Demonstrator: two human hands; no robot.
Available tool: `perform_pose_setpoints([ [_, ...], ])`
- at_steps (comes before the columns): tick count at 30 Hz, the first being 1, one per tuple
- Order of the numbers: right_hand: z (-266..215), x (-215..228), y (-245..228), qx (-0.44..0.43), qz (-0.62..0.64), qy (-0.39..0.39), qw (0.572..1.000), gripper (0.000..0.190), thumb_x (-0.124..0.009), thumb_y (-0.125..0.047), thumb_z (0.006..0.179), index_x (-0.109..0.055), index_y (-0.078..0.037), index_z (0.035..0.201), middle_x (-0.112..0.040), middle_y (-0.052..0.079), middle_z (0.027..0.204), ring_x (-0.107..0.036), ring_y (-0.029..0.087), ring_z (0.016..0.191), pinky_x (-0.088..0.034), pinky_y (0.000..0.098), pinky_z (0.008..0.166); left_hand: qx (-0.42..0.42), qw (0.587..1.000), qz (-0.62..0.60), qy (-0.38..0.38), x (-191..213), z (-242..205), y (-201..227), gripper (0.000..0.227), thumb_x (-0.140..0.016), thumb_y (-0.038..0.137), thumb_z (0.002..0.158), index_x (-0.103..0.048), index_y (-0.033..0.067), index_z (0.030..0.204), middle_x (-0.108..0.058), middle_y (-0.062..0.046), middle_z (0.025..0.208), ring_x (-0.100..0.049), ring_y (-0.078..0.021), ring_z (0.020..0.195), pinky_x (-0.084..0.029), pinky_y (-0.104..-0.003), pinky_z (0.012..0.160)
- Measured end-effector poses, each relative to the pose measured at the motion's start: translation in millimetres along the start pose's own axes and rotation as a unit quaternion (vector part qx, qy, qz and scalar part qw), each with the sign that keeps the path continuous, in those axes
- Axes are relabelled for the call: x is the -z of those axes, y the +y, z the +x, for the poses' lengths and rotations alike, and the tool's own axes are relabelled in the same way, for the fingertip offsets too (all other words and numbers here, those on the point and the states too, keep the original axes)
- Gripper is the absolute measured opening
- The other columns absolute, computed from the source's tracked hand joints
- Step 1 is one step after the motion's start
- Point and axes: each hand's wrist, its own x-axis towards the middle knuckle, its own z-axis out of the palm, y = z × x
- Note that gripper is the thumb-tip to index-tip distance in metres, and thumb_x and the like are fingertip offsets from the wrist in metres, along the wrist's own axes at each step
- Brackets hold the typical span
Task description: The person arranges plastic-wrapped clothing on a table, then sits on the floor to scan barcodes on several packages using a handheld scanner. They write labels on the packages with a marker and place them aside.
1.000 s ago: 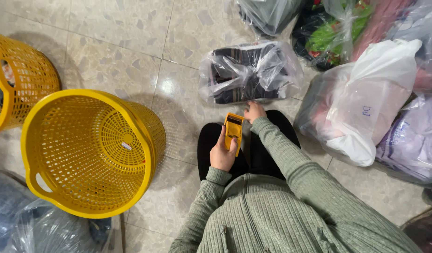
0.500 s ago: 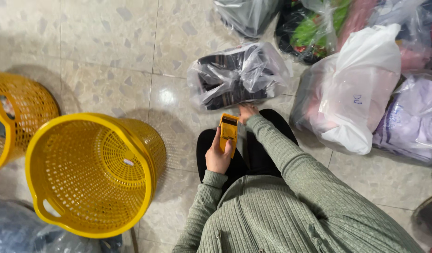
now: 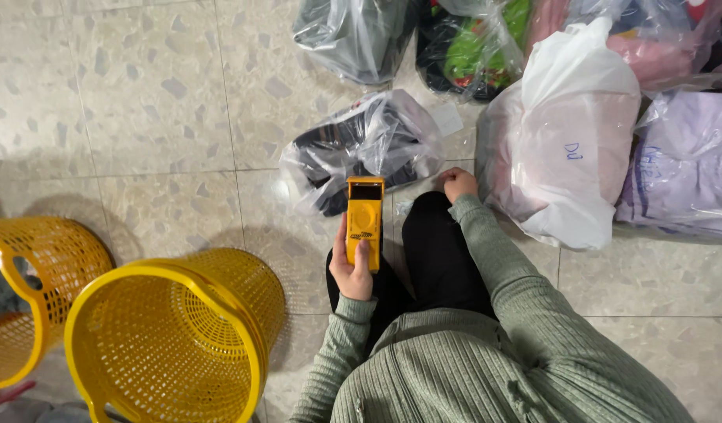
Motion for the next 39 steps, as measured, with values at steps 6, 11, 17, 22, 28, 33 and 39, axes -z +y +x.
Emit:
perform_pose_setpoints([
  [6,62.1,-16.4,-10.7,-0.035,-0.025,0.036,0.998,0.025,-0.066,-0.021,0.091,-0.071,-0.006,0.111,-0.07,0.022,0.107,-0.068,0.038,0.096,-0.054,0.0457,0.088,-0.072,0.994,-0.066,0.04,-2.7,11.2,9.6,0.061,-0.057,0.009,0.099,-0.039,-0.0107,0.154,-0.059,-0.022,0.144,-0.062,-0.0251,0.129,-0.049,-0.036,0.11],
  [11,108.2,-13.3,-31.3,-0.066,-0.053,0.073,0.994,0.051,-0.074,-0.029,0.086,-0.057,-0.003,0.126,-0.059,0.028,0.122,-0.059,0.044,0.111,-0.049,0.0501,0.098,-0.1,0.99,-0.066,0.071,0.3,35.3,19.8,0.064,-0.06,0.014,0.097,-0.039,-0.0119,0.152,-0.059,-0.024,0.145,-0.062,-0.0262,0.129,-0.049,-0.037,0.111],
  [17,139.1,-26.6,-43.6,-0.113,-0.057,0.113,0.985,0.082,-0.083,-0.038,0.083,-0.041,0.001,0.141,-0.047,0.035,0.134,-0.051,0.051,0.124,-0.045,0.0549,0.106,-0.092,0.992,-0.034,0.076,-3.8,52.8,24.2,0.065,-0.06,0.013,0.098,-0.04,-0.0128,0.155,-0.063,-0.025,0.14,-0.065,-0.0258,0.124,-0.051,-0.037,0.108],
  [22,155.9,-38.2,-52.8,-0.203,-0.076,0.105,0.971,0.089,-0.085,-0.041,0.081,-0.032,0.001,0.14,-0.04,0.031,0.141,-0.047,0.048,0.13,-0.048,0.0574,0.101,-0.07,0.992,-0.081,0.066,-11.7,56.6,21.2,0.065,-0.06,0.01,0.097,-0.036,-0.0125,0.154,-0.057,-0.024,0.146,-0.058,-0.0266,0.133,-0.044,-0.037,0.114],
  [28,152.4,-33.2,-39.8,-0.074,-0.251,0.046,0.964,0.032,-0.078,-0.033,0.086,-0.068,-0.003,0.09,-0.06,0.023,0.114,-0.051,0.051,0.119,-0.048,0.0558,0.097,-0.054,0.996,-0.059,0.038,-12.4,64.3,19.8,0.065,-0.059,0.008,0.099,-0.036,-0.0134,0.155,-0.055,-0.024,0.149,-0.056,-0.0266,0.136,-0.042,-0.036,0.116],
  [33,136.2,-25.3,-25.8,-0.064,0.017,0.127,0.99,0.009,-0.064,-0.014,0.089,-0.065,-0.005,0.089,-0.067,0.022,0.099,-0.068,0.036,0.091,-0.055,0.0394,0.089,-0.036,0.996,-0.066,0.04,-17.4,73.4,24.5,0.063,-0.057,0.006,0.1,-0.035,-0.0115,0.156,-0.054,-0.022,0.15,-0.056,-0.0247,0.136,-0.042,-0.035,0.116],
  [39,79.6,5.3,-4.2,0.035,0.064,0.132,0.989,0.03,-0.049,-0.002,0.088,-0.06,0.001,0.116,-0.067,0.028,0.107,-0.065,0.044,0.098,-0.053,0.0404,0.085,-0.013,0.997,-0.05,0.061,-20.1,79.3,24.4,0.061,-0.057,0.006,0.102,-0.036,-0.0087,0.158,-0.059,-0.022,0.145,-0.06,-0.0226,0.129,-0.046,-0.034,0.112],
])
